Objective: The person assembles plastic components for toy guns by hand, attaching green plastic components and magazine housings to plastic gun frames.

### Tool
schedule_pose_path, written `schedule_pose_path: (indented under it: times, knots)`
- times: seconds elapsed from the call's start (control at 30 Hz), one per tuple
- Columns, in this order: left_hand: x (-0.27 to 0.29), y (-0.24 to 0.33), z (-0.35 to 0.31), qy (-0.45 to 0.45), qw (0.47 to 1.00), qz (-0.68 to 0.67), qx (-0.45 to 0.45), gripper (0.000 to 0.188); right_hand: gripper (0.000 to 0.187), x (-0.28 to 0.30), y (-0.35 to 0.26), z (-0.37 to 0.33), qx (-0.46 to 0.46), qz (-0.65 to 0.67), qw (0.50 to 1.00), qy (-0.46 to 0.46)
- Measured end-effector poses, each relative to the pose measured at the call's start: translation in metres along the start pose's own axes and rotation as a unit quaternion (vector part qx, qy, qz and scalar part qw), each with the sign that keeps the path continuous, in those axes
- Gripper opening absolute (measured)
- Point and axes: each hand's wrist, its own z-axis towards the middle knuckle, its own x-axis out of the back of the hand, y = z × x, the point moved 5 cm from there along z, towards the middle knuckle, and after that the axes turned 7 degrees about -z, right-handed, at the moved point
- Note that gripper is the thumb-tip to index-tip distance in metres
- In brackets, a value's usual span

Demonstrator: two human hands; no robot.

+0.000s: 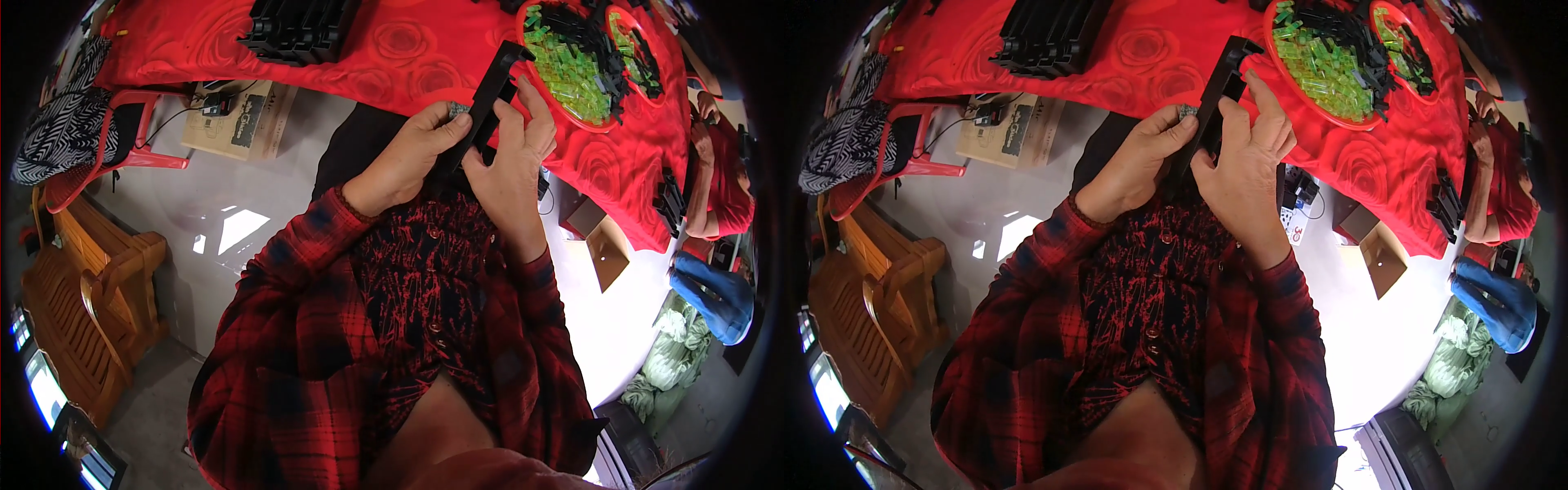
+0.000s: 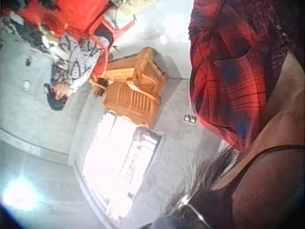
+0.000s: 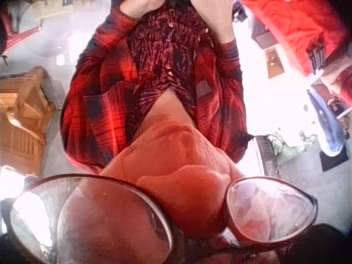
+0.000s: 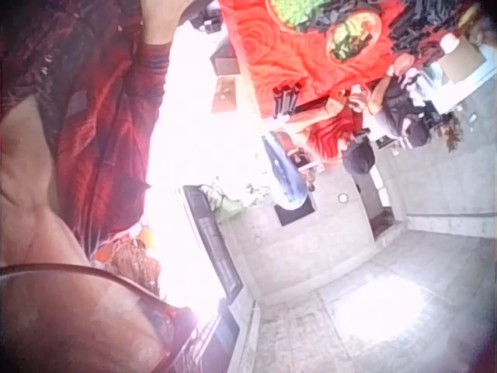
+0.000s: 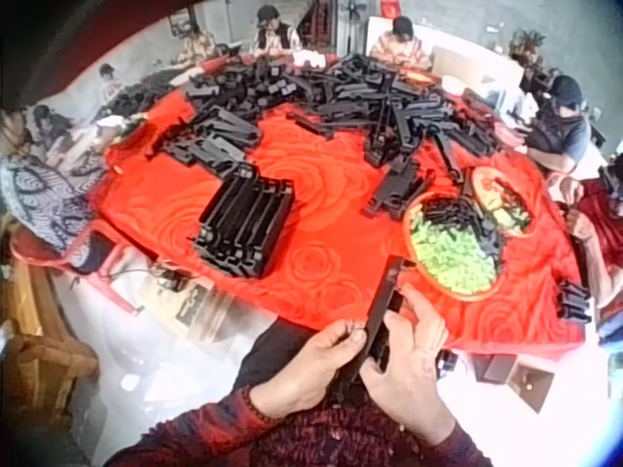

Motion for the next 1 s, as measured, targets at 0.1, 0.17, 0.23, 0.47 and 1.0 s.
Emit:
schedule_pose_path:
  times: [0.1,0.17,0.23,0.47,1.0]
  knots:
    - [-0.002,0.007,-0.006,0.001,1.0,-0.013,-0.001,0.025,0.059,0.003,-0.001,0.001,0.004,-0.004,1.0,0.019]
    - [-0.001,0.007,-0.003,0.007,1.0,-0.027,0.01,0.026,0.054,0.004,0.0,0.002,0.006,0.009,0.999,0.043]
    - [0.002,0.008,-0.001,0.026,0.999,-0.029,-0.003,0.029,0.052,0.003,0.001,0.003,0.004,0.011,0.999,0.05]
    - [0.005,0.009,0.004,0.031,0.998,-0.055,-0.012,0.031,0.049,0.001,0.005,0.001,0.002,0.005,0.998,0.065]
    - [0.036,0.007,0.01,0.032,0.981,-0.183,0.052,0.025,0.052,-0.017,-0.01,0.025,0.015,0.009,1.0,-0.018]
